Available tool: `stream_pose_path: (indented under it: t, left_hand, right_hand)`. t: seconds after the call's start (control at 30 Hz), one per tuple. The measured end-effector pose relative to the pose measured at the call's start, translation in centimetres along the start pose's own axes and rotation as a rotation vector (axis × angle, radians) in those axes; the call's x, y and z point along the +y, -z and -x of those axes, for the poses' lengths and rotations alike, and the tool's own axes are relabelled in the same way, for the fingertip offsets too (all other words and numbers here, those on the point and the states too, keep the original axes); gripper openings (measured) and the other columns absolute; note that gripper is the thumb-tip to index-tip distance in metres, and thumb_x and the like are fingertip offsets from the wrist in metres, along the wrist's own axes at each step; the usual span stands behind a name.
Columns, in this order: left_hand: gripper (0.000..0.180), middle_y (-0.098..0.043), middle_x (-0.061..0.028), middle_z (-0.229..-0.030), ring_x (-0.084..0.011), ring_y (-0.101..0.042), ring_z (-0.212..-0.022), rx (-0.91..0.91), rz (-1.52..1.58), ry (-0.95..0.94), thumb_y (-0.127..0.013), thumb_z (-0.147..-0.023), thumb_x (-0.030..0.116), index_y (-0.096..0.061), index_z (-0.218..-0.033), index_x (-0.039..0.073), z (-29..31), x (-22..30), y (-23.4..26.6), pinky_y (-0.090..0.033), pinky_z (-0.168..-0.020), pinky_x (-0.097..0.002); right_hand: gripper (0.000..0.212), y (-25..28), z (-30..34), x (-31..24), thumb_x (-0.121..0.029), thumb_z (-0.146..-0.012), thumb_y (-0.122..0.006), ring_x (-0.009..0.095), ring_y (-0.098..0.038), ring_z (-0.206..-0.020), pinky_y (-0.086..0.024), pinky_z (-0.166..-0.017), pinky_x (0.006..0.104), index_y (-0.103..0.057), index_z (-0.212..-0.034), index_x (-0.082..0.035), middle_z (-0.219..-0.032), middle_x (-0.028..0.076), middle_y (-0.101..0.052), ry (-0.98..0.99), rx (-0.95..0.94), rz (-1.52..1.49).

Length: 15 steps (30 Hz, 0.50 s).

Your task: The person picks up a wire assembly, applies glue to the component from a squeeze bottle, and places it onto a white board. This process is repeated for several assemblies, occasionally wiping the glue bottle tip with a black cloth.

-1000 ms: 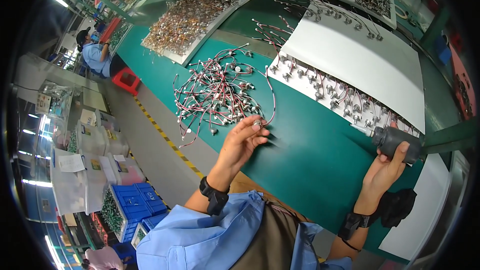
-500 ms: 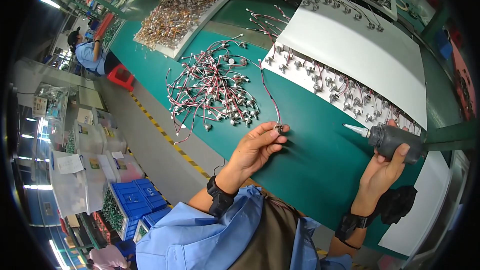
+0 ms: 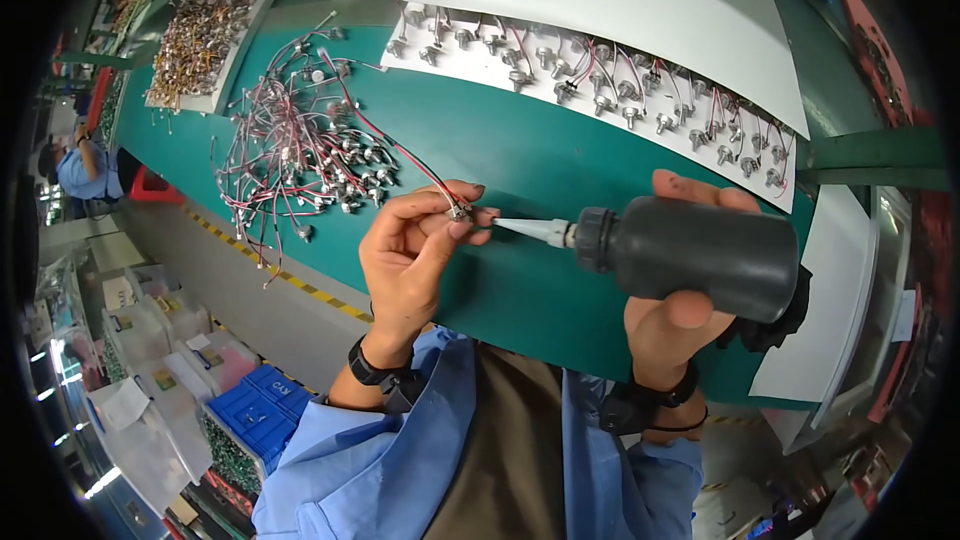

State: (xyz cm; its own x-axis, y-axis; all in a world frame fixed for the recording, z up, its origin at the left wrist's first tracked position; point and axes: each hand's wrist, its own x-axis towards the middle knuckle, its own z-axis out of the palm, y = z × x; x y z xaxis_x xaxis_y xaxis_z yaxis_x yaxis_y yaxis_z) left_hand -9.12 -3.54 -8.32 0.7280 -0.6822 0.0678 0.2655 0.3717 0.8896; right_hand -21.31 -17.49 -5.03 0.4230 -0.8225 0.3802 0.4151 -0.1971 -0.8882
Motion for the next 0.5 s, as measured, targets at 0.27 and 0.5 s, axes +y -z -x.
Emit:
stream_pose_path:
  t: [0.27,0.5]
  left_hand:
    - [0.017,-0.049,-0.0187,-0.106,-0.0217,-0.058,-0.088,-0.004,-0.073,0.016,-0.043,-0.079,-0.012,-0.046,-0.096,-0.010,0.48,-0.01,-0.23,-0.050,-0.073,-0.0258]
    - [0.018,-0.050,-0.0179,-0.105,-0.0196,-0.057,-0.089,-0.006,-0.044,0.031,-0.044,-0.078,-0.013,-0.047,-0.095,-0.011,0.62,0.10,-0.48,-0.049,-0.075,-0.0253]
  right_hand:
    - [0.080,0.13,0.80,0.23,-0.056,-0.065,-0.063,0.023,-0.049,-0.101,-0.040,-0.083,0.0323,-0.035,-0.120,-0.004,-0.106,0.012,-0.049,0.120,-0.139,0.009]
    - [0.079,0.13,0.99,0.26,-0.054,-0.065,-0.064,0.022,-0.049,-0.100,-0.040,-0.083,0.0315,-0.035,-0.120,-0.006,-0.104,0.013,-0.050,0.113,-0.189,0.017]
